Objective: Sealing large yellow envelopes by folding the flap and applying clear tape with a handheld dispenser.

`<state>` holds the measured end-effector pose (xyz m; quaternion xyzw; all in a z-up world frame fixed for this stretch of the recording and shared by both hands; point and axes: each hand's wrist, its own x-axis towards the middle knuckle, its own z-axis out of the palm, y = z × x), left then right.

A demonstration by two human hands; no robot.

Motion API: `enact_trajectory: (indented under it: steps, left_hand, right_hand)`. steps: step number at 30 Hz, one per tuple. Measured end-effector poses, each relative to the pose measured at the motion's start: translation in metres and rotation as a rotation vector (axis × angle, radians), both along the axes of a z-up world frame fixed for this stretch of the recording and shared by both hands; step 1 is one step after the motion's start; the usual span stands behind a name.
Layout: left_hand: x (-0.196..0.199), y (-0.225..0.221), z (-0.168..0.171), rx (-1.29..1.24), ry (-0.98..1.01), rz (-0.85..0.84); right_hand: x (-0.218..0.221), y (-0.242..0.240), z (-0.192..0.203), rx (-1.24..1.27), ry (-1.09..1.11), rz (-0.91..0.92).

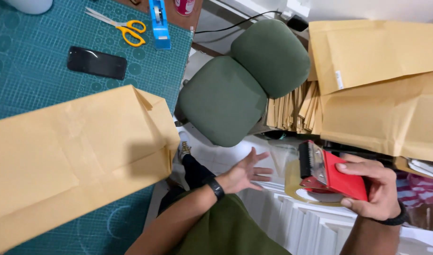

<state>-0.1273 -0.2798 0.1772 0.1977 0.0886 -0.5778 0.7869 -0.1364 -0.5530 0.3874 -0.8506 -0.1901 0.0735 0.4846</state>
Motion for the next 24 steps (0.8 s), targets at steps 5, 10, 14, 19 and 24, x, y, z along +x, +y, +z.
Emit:
enact_trajectory:
  steps: [5,10,14,19,24]
  left_hand:
    - [-0.019,-0.008,0.027,-0.248,-0.069,0.09]
    - [-0.048,-0.009,0.043,-0.436,-0.023,0.183]
    - [-0.067,-0.011,0.057,-0.485,-0.136,0.197]
    - [-0.087,0.0,0.072,-0.592,-0.072,0.256]
    - [-0.096,0.021,0.078,-0.417,-0.227,0.501]
  right_hand:
    - [-0.022,-0.01,-0.011,0.285,-0.068,0.074]
    - [-0.071,-0.042,-0.061,0.804,-0.123,-0.094]
    - [-0.075,0.012,-0.051,0.984,-0.119,-0.027]
    - [-0.084,0.054,-0.04,1.235,-0.12,0.067]
    - [-0.097,0.051,-0.047,1.266,-0.089,0.123]
